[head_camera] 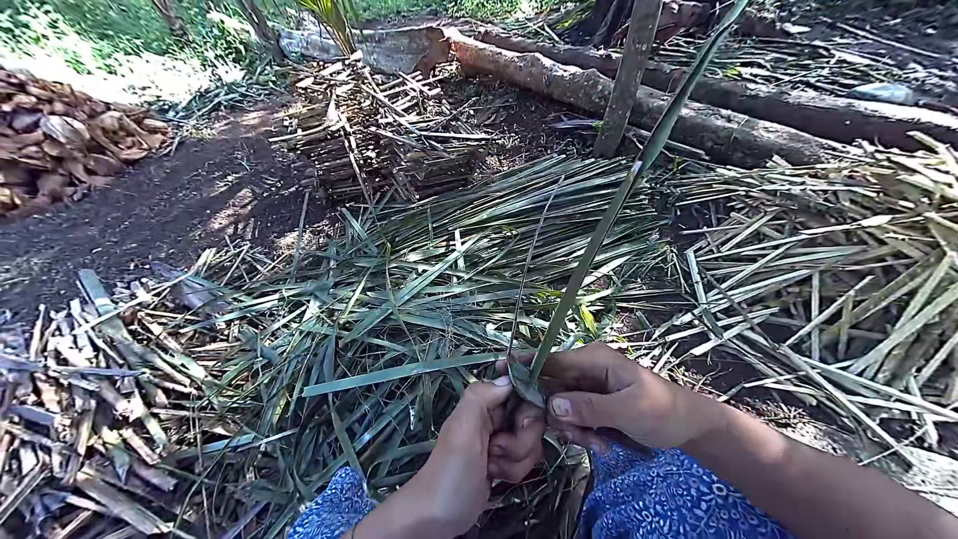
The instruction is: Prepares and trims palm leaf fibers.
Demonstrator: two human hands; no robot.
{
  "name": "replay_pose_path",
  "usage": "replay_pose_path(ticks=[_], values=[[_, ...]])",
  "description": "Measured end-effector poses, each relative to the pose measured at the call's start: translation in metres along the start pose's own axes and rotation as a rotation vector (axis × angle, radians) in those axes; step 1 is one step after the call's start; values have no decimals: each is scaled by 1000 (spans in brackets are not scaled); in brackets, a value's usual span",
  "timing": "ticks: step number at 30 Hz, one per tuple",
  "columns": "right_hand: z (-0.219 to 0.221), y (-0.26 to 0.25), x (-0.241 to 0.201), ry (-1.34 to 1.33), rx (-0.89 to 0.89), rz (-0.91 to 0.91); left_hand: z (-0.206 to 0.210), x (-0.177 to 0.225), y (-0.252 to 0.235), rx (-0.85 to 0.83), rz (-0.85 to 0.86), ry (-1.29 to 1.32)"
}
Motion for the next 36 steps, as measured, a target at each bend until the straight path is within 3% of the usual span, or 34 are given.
replay_pose_path(ticks=[11,16,20,25,36], values=[[15,-1,-8,214,351,41,-13,2,1,-30,-18,-33],[-13,2,-19,174,554,5,-17,1,10,8,-113,-93],[-23,5,-17,134,581,21,-24,6,15,102,-167,-269],[-44,9,-25,96,793,12,-37,10,31,175,-255,-491],[-108,41,-21,40,1140,-70,-97,37,105,257,-348,-1450]])
Point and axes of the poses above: each hand's wrist, its own y-axis away from the middle knuckle, its own z-axis out of the palm, x = y × z, the point moved 3 cm from there along -y, towards the middle knuckle, and after that the axes turned 6 degrees about -x, right-handed, at the moved point
